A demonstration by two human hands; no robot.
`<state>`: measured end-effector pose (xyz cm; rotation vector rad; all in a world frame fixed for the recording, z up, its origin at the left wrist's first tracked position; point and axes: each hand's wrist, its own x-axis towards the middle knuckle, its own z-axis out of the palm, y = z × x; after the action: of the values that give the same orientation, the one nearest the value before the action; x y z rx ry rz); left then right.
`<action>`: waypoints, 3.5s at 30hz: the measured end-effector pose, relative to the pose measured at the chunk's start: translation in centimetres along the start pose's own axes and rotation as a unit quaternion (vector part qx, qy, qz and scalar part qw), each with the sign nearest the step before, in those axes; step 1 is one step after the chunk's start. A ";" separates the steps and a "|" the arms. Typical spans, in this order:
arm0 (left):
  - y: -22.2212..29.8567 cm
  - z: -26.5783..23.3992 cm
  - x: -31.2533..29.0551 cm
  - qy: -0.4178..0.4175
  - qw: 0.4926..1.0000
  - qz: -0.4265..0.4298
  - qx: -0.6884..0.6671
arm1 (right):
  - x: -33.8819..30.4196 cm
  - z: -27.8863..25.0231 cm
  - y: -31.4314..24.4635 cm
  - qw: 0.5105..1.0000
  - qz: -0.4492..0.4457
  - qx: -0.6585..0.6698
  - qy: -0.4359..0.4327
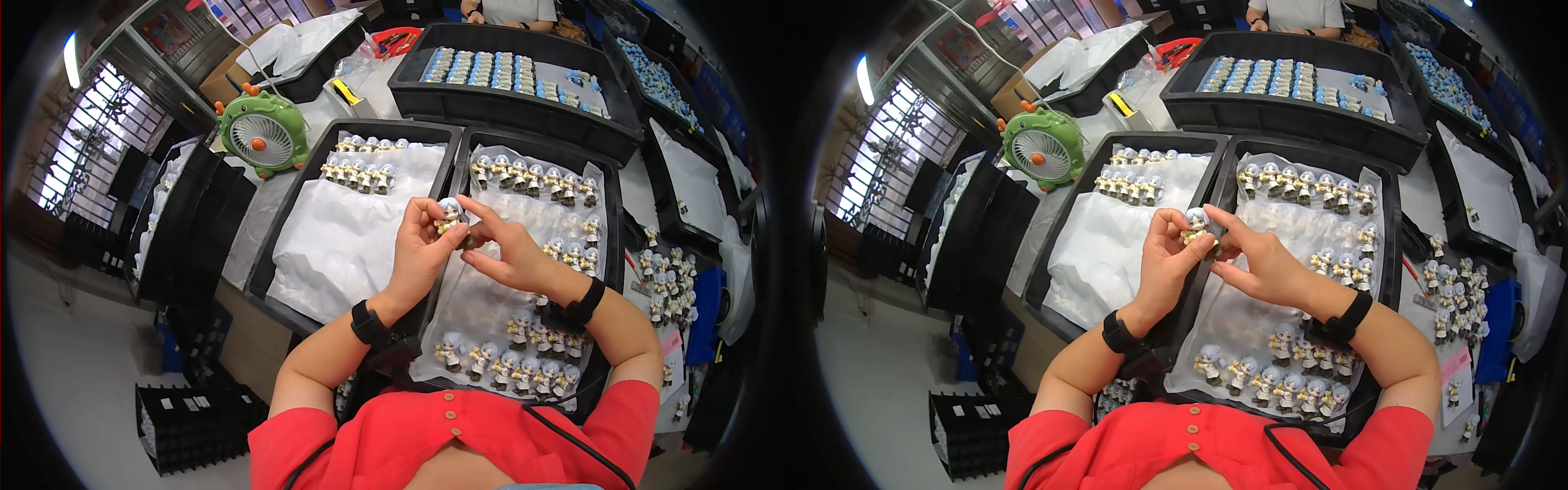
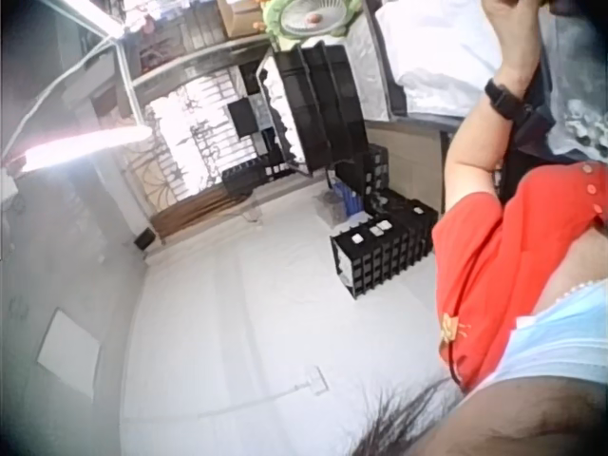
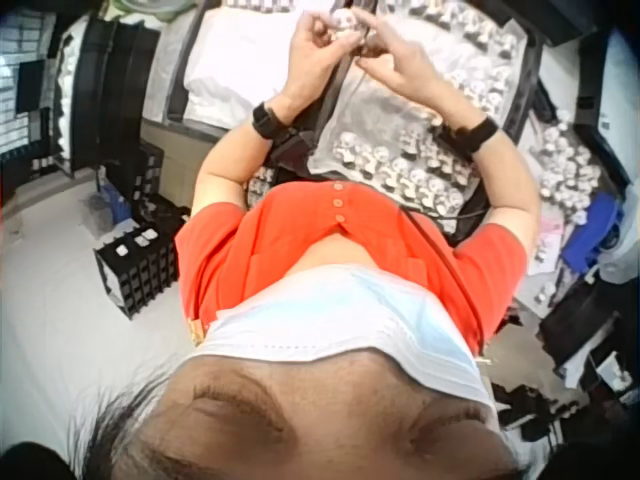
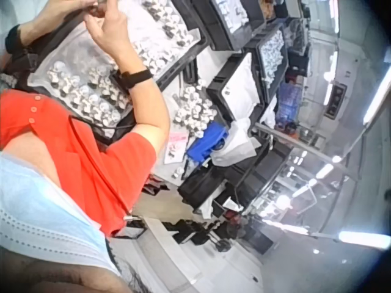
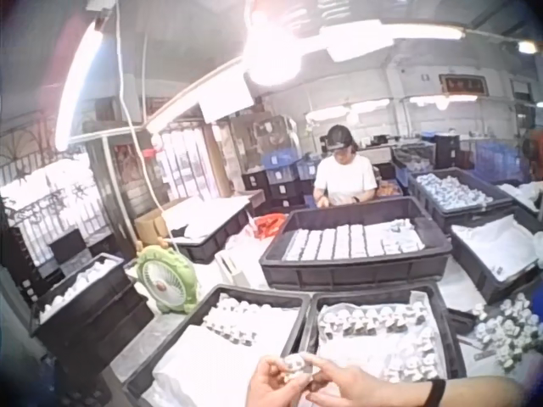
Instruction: The person repeatedly picks up small cylindrical components from a tray, holds them between their fingers to inspect them, and places them back into the tray. The person also adjusts the white tissue paper lining the tray to organize the components.
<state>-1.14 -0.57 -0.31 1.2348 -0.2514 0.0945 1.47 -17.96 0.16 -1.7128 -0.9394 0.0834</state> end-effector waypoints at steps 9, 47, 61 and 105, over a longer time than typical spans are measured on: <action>4.7 -5.0 8.9 -0.010 0.914 -0.053 0.402 | 0.8 -4.0 1.1 0.993 -0.002 -0.043 0.111; 7.5 -9.8 -2.7 -0.265 0.719 -0.092 0.636 | 1.1 -4.5 3.3 0.982 0.066 -0.118 0.129; 6.9 -11.0 -9.2 -0.292 0.615 0.075 0.729 | 11.2 -1.3 -1.5 0.961 0.103 -0.237 -0.102; 5.7 -14.3 -9.0 -0.283 0.686 0.167 0.649 | 20.6 5.1 7.0 0.867 0.185 -0.415 -0.204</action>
<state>-9.03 15.37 -1.61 2.6384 -1.0883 0.2251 16.69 -1.64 0.47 -2.7518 -1.0072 0.3447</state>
